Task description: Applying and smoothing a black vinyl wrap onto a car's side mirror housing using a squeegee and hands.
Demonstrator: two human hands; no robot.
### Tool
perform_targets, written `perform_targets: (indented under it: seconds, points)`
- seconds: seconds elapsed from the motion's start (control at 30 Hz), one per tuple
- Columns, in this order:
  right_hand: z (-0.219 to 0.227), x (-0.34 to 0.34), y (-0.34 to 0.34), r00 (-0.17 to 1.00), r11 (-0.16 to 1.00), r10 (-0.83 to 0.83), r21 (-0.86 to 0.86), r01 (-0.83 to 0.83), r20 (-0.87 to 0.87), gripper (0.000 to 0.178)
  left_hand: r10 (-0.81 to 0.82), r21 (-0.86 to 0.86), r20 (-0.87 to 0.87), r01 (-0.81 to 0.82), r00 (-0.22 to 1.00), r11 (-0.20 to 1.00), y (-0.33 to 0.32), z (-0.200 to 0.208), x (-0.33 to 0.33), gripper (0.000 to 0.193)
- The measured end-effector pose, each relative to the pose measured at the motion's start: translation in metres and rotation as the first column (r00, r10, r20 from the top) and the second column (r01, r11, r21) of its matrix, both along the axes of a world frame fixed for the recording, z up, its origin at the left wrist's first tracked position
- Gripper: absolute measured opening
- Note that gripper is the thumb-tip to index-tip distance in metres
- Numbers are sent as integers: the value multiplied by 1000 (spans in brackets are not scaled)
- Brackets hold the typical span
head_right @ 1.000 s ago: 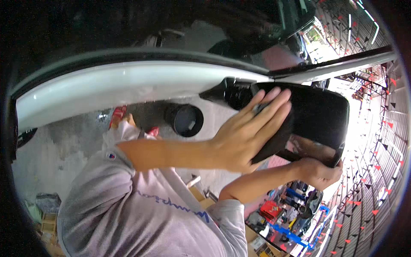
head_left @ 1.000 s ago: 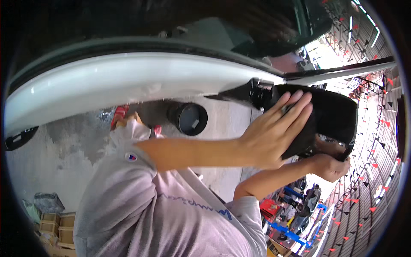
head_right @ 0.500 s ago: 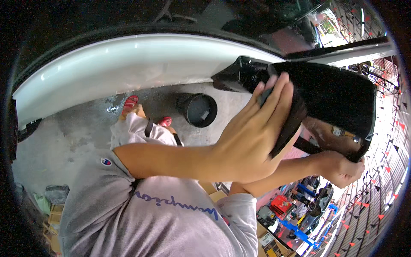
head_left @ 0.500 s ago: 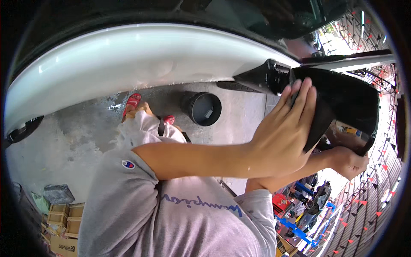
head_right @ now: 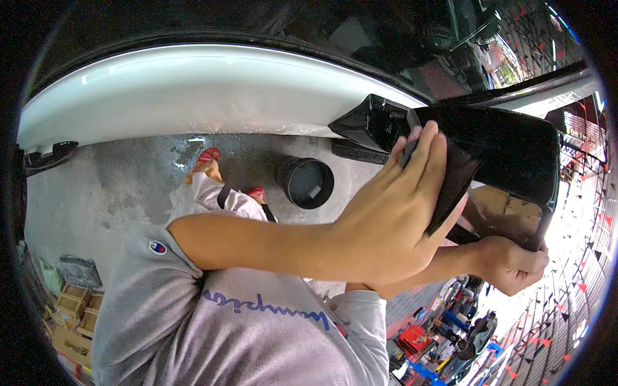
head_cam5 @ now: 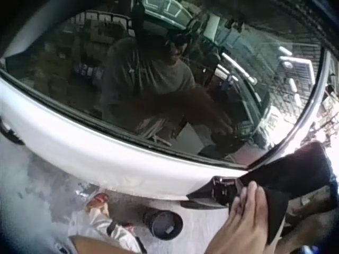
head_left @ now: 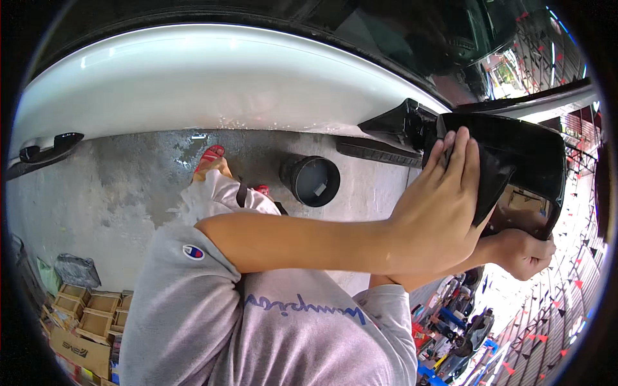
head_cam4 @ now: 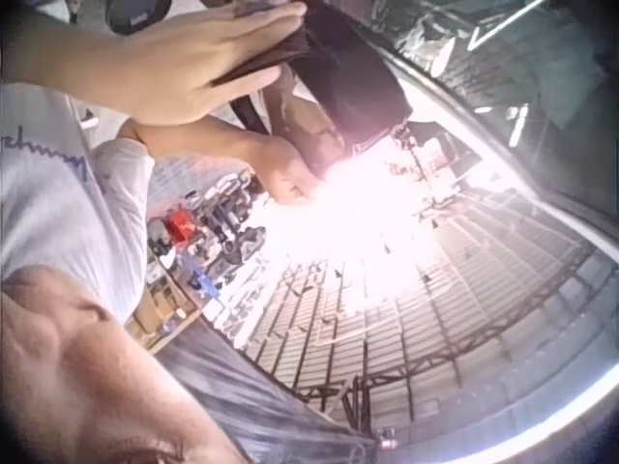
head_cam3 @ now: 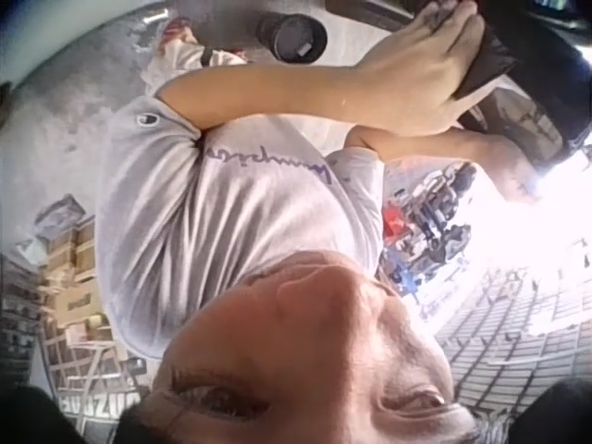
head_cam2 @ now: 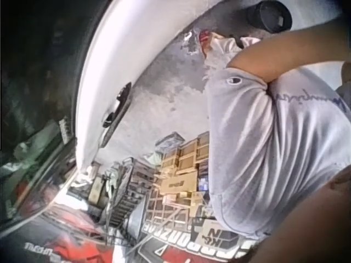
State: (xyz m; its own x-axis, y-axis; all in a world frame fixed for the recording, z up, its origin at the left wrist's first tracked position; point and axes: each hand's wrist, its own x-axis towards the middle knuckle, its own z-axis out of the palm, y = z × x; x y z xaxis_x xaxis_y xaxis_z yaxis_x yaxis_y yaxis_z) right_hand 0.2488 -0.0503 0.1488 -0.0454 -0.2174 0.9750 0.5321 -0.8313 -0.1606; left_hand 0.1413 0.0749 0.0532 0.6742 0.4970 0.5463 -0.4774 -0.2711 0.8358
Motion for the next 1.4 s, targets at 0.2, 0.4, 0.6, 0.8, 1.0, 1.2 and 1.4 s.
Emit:
perform_targets:
  seconds: [0.2, 0.4, 0.6, 0.8, 1.0, 1.2, 1.4]
  points:
    - [-2, -4, -4, 1000, 1000, -8, 4, 8, -16, 42, 37, -9, -38, -38, 999, 999, -10, 3, 4, 54]
    - [2, -3, -7, 995, 993, -96, -60, 97, 14, 46, 0, 185, -154, 29, 988, 982, 0, 3, 20, 61]
    - [-5, 5, 0, 995, 990, -94, -100, 96, 27, 45, -32, 310, -183, 88, 983, 947, 19, -5, 26, 63]
    - [1, 3, -10, 1000, 996, -24, -81, 26, 16, 45, -54, -105, -118, 42, 992, 994, 5, -2, 5, 56]
    - [1, -2, -4, 998, 998, -61, -31, 61, -2, 40, -61, -67, -95, 54, 994, 996, 2, 0, 5, 56]
    - [0, 4, -18, 995, 994, -87, -62, 90, 50, 42, -4, -64, -98, -3, 995, 998, 5, -2, 19, 49]
    - [0, 11, -16, 994, 991, -78, -99, 85, 80, 43, -30, 290, -204, 90, 978, 953, 18, -10, 35, 59]
